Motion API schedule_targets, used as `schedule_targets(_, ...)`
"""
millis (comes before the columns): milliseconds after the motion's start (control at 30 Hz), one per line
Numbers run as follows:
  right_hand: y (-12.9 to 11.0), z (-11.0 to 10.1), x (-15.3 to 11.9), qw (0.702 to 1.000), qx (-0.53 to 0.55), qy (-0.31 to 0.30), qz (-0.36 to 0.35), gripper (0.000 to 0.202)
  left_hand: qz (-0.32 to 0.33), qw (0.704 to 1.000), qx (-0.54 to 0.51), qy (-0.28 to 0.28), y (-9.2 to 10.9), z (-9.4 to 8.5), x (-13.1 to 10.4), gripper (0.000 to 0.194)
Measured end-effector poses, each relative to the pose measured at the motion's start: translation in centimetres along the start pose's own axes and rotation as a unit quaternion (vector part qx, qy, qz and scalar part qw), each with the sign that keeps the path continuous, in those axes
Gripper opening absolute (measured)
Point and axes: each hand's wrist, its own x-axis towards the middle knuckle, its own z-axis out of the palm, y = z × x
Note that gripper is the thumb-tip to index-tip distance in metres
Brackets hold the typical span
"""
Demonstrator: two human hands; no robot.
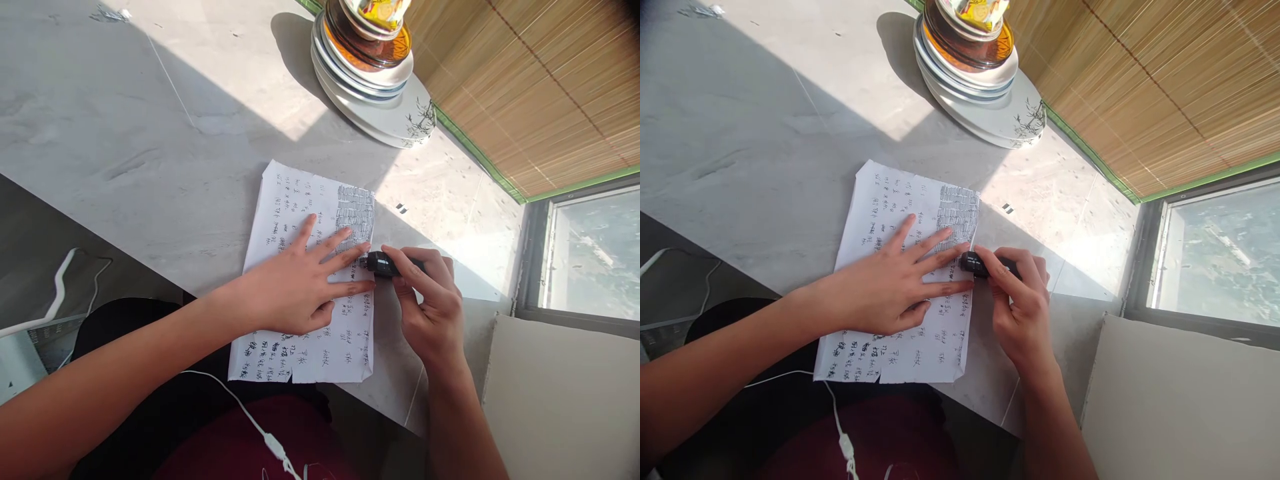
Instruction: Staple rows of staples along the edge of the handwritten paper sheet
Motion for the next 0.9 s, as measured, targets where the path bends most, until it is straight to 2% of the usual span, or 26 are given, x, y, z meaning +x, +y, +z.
schedule_targets(133,0.02,-0.09,-0.08,1.0,-0.01,0.002,0.005,0.053,0.003,1.0,0.012,-0.01,-0.02,0.06,0.01,0.065)
schedule_targets(267,0.0,-0.11,-0.09,1.0,-0.01,0.001,0.011,0.051,0.016,1.0,0.018,0.009,-0.07,0.1,-0.05,0.064)
schedule_targets(533,0.15,-0.09,-0.08,1.0,-0.003,0.013,0.002,0.05,0.032,0.994,0.104,-0.002,0.29,-0.48,-0.17,0.066)
schedule_targets(700,0.27,-0.16,-0.04,1.0,0.02,0.012,0.006,0.049,0.034,0.994,0.108,0.008,0.27,-0.37,-0.21,0.066)
schedule_targets(900,0.13,-0.03,-0.15,1.0,-0.004,0.016,0.002,0.05,0.039,0.994,0.104,0.016,0.22,-0.24,-0.22,0.064)
